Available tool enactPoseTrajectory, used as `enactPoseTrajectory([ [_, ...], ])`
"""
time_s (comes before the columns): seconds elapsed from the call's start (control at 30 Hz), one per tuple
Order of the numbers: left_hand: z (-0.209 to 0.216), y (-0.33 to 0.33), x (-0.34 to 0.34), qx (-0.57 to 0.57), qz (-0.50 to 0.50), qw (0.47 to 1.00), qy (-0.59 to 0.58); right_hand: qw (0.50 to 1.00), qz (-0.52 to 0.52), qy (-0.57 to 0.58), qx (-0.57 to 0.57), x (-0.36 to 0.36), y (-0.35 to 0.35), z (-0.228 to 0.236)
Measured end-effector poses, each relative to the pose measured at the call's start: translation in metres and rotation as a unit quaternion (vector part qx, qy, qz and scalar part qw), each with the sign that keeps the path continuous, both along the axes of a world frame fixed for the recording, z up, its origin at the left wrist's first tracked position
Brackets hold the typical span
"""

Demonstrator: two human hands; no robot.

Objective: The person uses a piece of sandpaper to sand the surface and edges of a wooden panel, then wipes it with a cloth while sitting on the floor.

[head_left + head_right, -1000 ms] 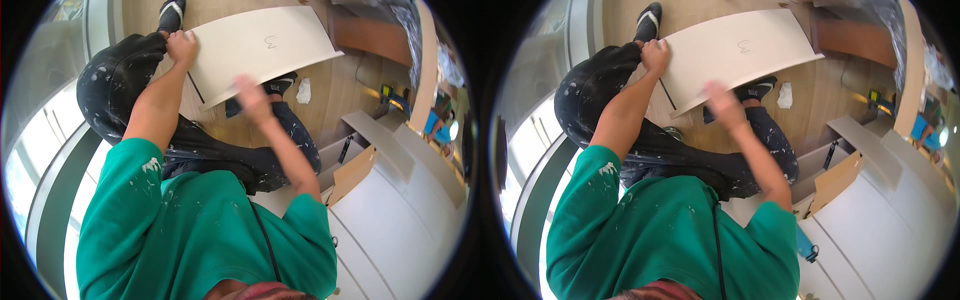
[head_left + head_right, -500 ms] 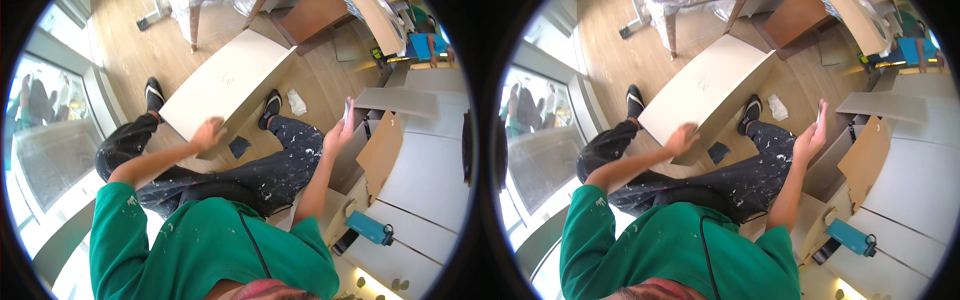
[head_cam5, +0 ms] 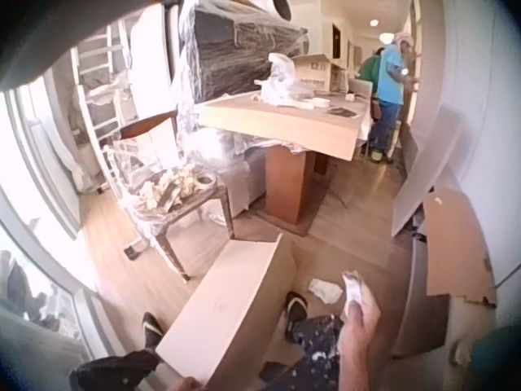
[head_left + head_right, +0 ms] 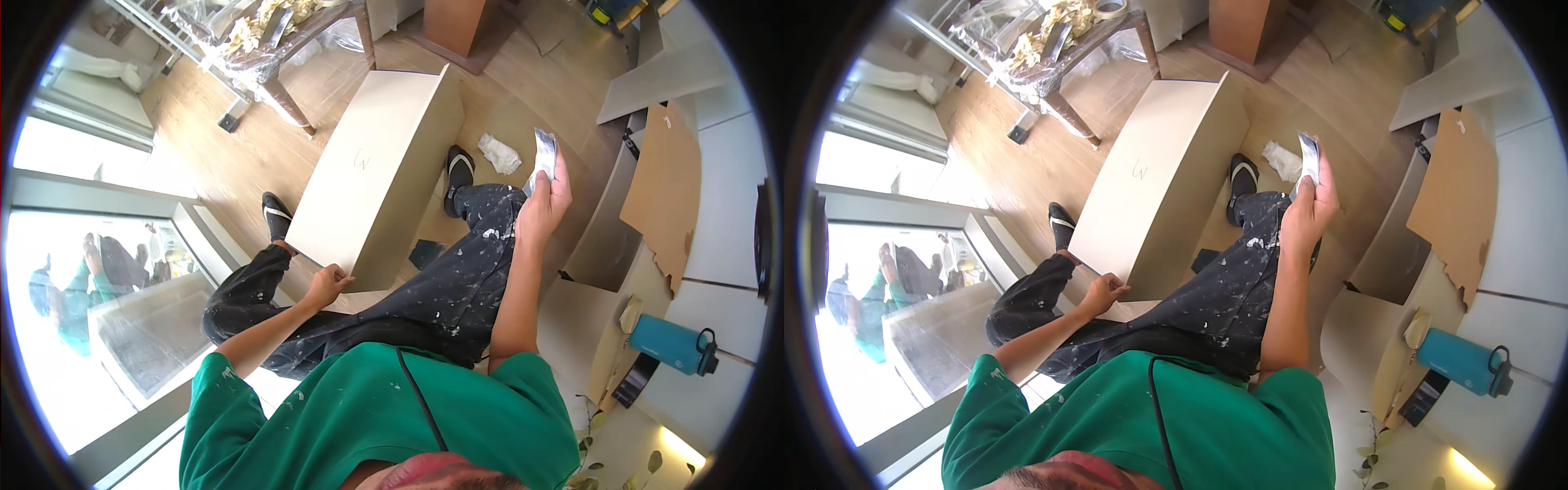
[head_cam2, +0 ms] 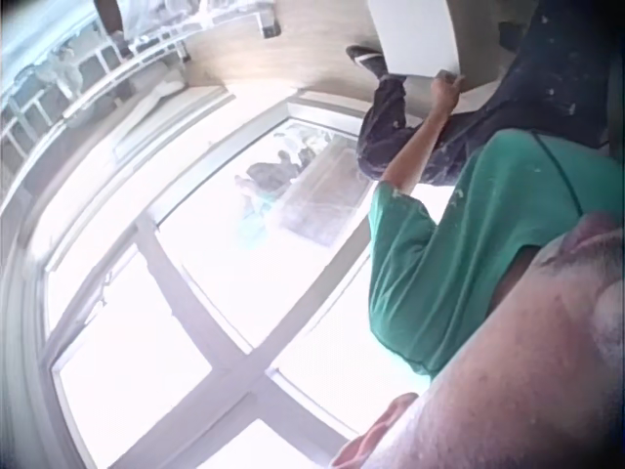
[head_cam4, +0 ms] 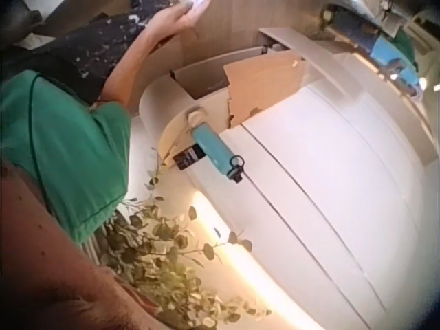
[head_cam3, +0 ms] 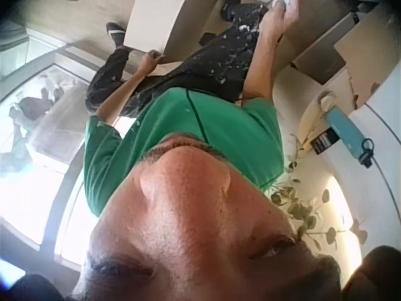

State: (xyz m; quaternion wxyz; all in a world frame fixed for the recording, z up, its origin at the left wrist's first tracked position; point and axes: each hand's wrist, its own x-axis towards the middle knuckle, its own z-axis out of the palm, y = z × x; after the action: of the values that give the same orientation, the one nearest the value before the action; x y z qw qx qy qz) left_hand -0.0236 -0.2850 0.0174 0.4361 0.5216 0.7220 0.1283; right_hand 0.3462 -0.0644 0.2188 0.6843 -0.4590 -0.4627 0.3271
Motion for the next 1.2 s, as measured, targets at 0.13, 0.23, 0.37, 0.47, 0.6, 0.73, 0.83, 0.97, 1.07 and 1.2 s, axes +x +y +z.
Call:
enactPoseTrajectory([
  [0.13,0.005,0.011,0.004,-0.058,0.009,0.998,0.007,0.999,-0.004,0.014,-0.032,0.011,-0.003,-0.005],
  [0.23,0.003,0.017,0.004,-0.044,0.005,0.999,0.004,0.999,0.003,0.036,-0.039,0.011,-0.004,-0.001],
  [0.37,0.005,0.050,0.021,0.030,0.011,0.999,-0.001,0.998,-0.008,0.032,-0.045,0.015,-0.005,-0.005],
  [0.47,-0.001,0.081,0.029,0.067,0.021,0.998,-0.005,0.998,-0.006,0.042,-0.042,0.015,-0.003,-0.006],
  [0.6,-0.016,0.121,0.040,0.067,0.070,0.994,-0.057,0.998,-0.007,0.051,-0.042,0.014,-0.002,-0.008],
  [0.73,-0.013,0.157,0.057,0.064,0.126,0.984,-0.109,0.997,-0.003,0.062,-0.035,0.015,0.000,-0.010],
  [0.83,-0.008,0.161,0.065,0.064,0.145,0.980,-0.121,0.997,-0.002,0.076,-0.027,0.015,0.001,-0.009],
  [0.97,-0.005,0.140,0.055,0.052,0.133,0.982,-0.124,0.997,-0.004,0.068,-0.029,0.018,0.001,-0.013],
  [1.07,-0.004,0.117,0.045,0.051,0.105,0.988,-0.098,0.997,-0.002,0.067,-0.031,0.020,0.000,-0.013],
  [1.2,-0.015,0.083,0.026,0.049,0.085,0.991,-0.087,0.998,0.006,0.063,-0.025,0.016,0.000,-0.011],
])
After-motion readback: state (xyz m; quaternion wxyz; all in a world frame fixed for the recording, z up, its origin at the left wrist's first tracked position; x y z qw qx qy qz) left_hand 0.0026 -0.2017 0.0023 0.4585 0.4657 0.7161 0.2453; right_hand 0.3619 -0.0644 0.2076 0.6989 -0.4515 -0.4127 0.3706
